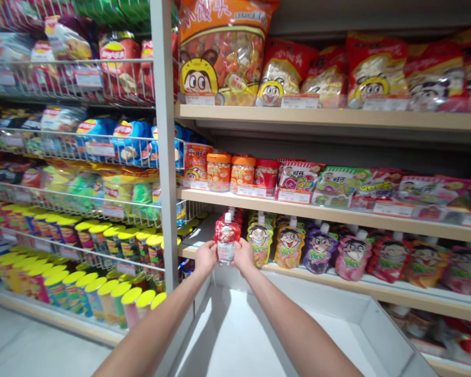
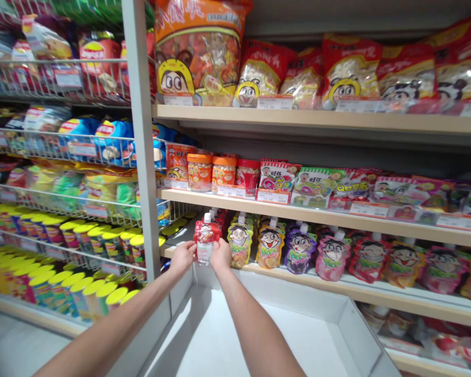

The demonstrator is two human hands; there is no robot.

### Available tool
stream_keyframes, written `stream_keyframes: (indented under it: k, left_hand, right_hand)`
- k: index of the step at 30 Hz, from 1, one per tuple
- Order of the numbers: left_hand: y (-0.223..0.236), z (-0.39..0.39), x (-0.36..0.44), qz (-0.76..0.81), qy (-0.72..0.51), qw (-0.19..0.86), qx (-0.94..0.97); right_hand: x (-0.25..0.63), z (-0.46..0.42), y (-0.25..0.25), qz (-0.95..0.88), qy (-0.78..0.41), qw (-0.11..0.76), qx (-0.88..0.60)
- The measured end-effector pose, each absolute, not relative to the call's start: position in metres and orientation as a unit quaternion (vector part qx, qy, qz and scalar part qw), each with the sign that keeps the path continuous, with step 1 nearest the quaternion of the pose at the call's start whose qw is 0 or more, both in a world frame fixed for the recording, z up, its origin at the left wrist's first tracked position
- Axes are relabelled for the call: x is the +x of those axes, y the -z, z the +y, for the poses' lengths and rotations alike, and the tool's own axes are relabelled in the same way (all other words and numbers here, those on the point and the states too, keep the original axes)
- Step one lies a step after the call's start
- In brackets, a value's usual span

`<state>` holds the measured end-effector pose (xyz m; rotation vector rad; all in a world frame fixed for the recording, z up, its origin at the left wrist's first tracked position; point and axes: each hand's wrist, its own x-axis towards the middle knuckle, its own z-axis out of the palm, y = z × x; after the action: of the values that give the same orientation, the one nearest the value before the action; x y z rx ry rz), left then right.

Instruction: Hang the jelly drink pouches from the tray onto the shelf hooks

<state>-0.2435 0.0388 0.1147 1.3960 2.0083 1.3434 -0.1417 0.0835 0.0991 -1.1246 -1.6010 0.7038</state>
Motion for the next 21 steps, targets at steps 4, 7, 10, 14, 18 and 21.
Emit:
stream_keyframes:
  k: [4, 7, 10, 14, 18, 21]
  left_hand:
    - [-0.113, 0.051, -0.243, 0.713, -0.47, 0.175, 0.49]
    - [-0.112, 0.052, -0.241, 0.694, -0.511, 0.193, 0.469]
    - [-0.108, 0.039, -0.231, 0.635, -0.591, 0.213, 0.451]
    - [-0.103, 0.014, -0.214, 0.548, -0.663, 0.246, 0.447]
    - [-0.102, -0.003, -0.215, 0.535, -0.693, 0.276, 0.397]
    - [-0.104, -0.01, -0.226, 0.503, -0.72, 0.317, 0.359]
  right_hand:
    - [-0.139, 0.092, -0.103, -0.659, -0.266, 0.493, -0.501]
    - [-0.134, 0.085, -0.11, -0.681, -0.228, 0.47, -0.513]
    - [-0.127, 0.069, -0.113, -0.721, -0.192, 0.478, -0.464]
    - [-0.126, 0.037, -0.104, -0.746, -0.167, 0.501, -0.406]
    - [-0.129, 0.011, -0.097, -0.81, -0.215, 0.455, -0.3]
    - [-0.124, 0.007, -0.1, -0.785, -0.274, 0.454, -0.32]
